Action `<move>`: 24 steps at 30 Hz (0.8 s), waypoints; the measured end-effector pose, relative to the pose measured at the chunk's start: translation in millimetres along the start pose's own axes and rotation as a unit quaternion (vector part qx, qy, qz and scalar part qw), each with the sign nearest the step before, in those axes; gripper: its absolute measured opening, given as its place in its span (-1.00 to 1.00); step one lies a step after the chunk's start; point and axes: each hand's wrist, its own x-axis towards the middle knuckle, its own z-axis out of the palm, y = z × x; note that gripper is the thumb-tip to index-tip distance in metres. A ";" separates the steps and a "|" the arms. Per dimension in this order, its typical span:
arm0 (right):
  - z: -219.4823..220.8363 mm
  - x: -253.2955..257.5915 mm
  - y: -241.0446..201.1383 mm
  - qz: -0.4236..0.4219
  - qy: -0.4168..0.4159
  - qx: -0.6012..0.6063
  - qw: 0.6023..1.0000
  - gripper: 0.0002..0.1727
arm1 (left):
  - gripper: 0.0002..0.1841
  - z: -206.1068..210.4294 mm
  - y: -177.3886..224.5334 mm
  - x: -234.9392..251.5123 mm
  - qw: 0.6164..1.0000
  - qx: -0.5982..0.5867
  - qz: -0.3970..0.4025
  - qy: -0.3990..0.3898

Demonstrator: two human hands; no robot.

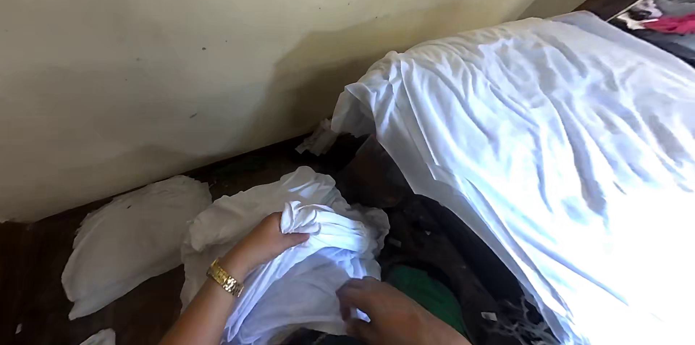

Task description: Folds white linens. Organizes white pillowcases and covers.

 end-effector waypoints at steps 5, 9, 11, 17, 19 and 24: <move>-1.9 61.1 -25.5 0.061 0.073 -0.048 0.994 -0.62 | -0.59 1.5 11.7 -5.9 0.997 0.073 0.020 -0.005; 7.7 76.5 -4.4 0.161 -0.013 -0.106 0.981 -0.56 | -0.60 7.3 6.4 -13.1 0.998 0.060 0.024 0.006; -7.5 63.5 -7.3 0.140 -0.007 -0.093 0.986 -0.66 | -0.54 18.0 -3.1 -17.3 0.997 0.054 0.050 0.014; 3.4 10.3 -11.9 -0.028 0.273 -0.135 0.952 -0.85 | -0.45 66.9 -15.0 -21.2 0.962 0.268 0.022 -0.033; 23.8 -0.3 -11.2 -0.045 0.286 -0.159 0.944 -0.77 | -0.61 57.1 -5.2 -20.7 0.968 0.249 0.010 -0.004; 53.0 -10.1 7.4 -0.031 0.196 -0.245 0.949 -0.72 | -0.61 31.0 -3.6 -25.4 0.982 0.183 0.033 0.031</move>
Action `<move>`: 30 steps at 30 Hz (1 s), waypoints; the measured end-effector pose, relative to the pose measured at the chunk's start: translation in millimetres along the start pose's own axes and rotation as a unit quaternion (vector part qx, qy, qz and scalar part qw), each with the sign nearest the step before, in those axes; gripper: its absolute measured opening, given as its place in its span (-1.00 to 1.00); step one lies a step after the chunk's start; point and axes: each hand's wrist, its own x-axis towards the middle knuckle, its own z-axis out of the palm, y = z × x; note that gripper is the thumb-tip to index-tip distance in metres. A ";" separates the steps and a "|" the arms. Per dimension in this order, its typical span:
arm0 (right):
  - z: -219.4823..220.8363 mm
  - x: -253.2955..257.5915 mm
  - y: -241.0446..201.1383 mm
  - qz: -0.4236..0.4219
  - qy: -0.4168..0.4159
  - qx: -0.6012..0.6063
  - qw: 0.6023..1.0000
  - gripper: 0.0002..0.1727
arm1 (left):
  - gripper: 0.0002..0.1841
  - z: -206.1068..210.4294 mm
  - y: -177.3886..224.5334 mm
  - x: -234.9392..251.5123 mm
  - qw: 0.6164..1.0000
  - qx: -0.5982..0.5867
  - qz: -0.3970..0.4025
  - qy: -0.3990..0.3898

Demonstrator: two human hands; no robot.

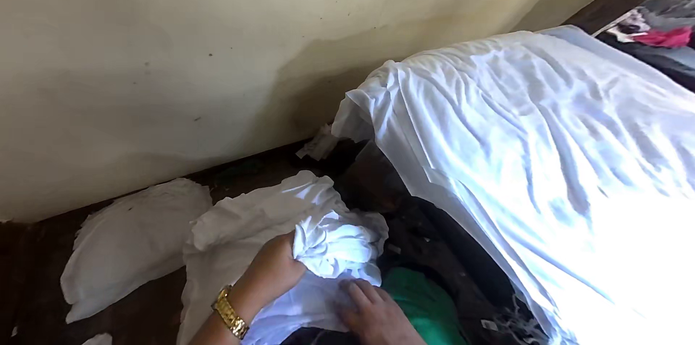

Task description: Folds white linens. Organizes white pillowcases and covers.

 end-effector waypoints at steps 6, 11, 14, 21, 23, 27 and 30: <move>-26.9 38.1 12.3 0.066 0.224 0.026 0.972 -0.92 | -0.40 32.9 15.8 -6.2 0.996 0.064 -0.022 -0.061; -7.9 18.7 6.3 0.024 0.067 0.039 0.997 -0.78 | -0.51 3.9 -0.2 10.6 0.995 -0.065 -0.018 0.079; -7.7 17.0 11.5 0.093 -0.092 0.033 0.991 -0.66 | -0.48 5.3 -10.0 9.8 0.989 -0.114 -0.003 0.092; -28.0 30.9 22.1 0.111 0.196 0.068 0.972 -0.85 | -0.34 52.0 6.6 -0.6 0.995 0.090 -0.015 -0.030; -19.6 23.4 16.1 0.083 0.172 0.080 0.978 -0.85 | -0.50 36.8 10.5 5.1 0.998 0.036 -0.051 0.022; 2.0 8.4 5.3 -0.014 -0.006 0.014 1.000 -0.73 | -0.48 11.8 0.3 9.8 0.997 -0.032 -0.033 0.064; 0.9 11.9 10.3 0.009 0.031 0.008 0.999 -0.78 | -0.45 17.9 -0.5 4.3 1.000 -0.012 -0.008 0.018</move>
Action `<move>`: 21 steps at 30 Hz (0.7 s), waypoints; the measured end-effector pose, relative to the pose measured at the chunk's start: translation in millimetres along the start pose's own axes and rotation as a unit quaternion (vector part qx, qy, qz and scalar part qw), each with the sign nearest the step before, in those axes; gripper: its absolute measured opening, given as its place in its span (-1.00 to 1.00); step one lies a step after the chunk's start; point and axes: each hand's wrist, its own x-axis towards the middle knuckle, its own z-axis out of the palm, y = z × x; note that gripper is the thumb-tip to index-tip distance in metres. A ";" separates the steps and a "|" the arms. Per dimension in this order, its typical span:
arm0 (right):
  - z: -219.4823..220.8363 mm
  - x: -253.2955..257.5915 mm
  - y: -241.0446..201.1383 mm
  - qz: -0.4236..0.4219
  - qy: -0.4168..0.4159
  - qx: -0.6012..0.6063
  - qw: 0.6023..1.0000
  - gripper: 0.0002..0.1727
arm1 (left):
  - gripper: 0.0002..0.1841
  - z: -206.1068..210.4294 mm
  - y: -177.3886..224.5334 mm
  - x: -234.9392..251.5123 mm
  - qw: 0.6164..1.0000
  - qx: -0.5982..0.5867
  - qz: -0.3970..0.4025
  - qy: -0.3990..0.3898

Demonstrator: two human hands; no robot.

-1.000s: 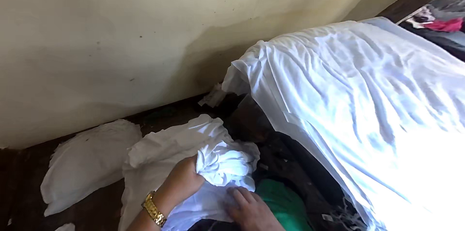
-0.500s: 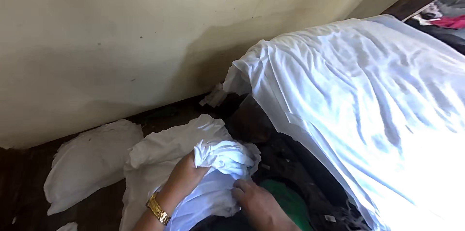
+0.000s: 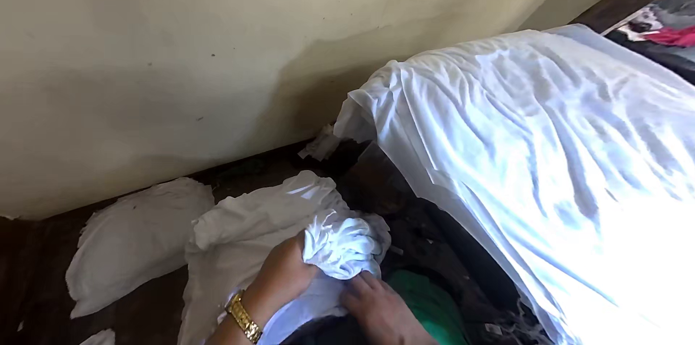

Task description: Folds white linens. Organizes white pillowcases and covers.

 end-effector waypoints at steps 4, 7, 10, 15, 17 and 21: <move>-27.3 15.7 0.1 0.103 0.152 0.109 0.977 -0.85 | -0.16 21.5 7.1 -10.2 0.992 0.095 0.023 -0.077; -18.7 15.2 -3.4 0.077 0.171 0.091 0.978 -0.89 | -0.44 11.3 15.7 -4.1 0.997 0.077 -0.020 0.000; -4.3 7.8 -6.4 0.010 0.088 0.002 0.996 -0.76 | -0.42 -2.6 11.1 2.5 0.997 0.028 -0.017 0.066; -4.9 12.9 3.0 0.069 0.031 -0.080 0.994 -0.71 | -0.37 4.3 4.9 0.6 0.999 0.017 -0.006 0.049; -12.0 17.8 10.9 0.077 0.119 -0.049 0.989 -0.83 | -0.25 16.9 6.2 -4.3 0.998 0.062 0.009 0.023; -25.5 24.7 12.7 0.086 0.200 -0.003 0.976 -0.94 | -0.25 28.7 17.7 -6.0 0.990 0.142 -0.021 -0.014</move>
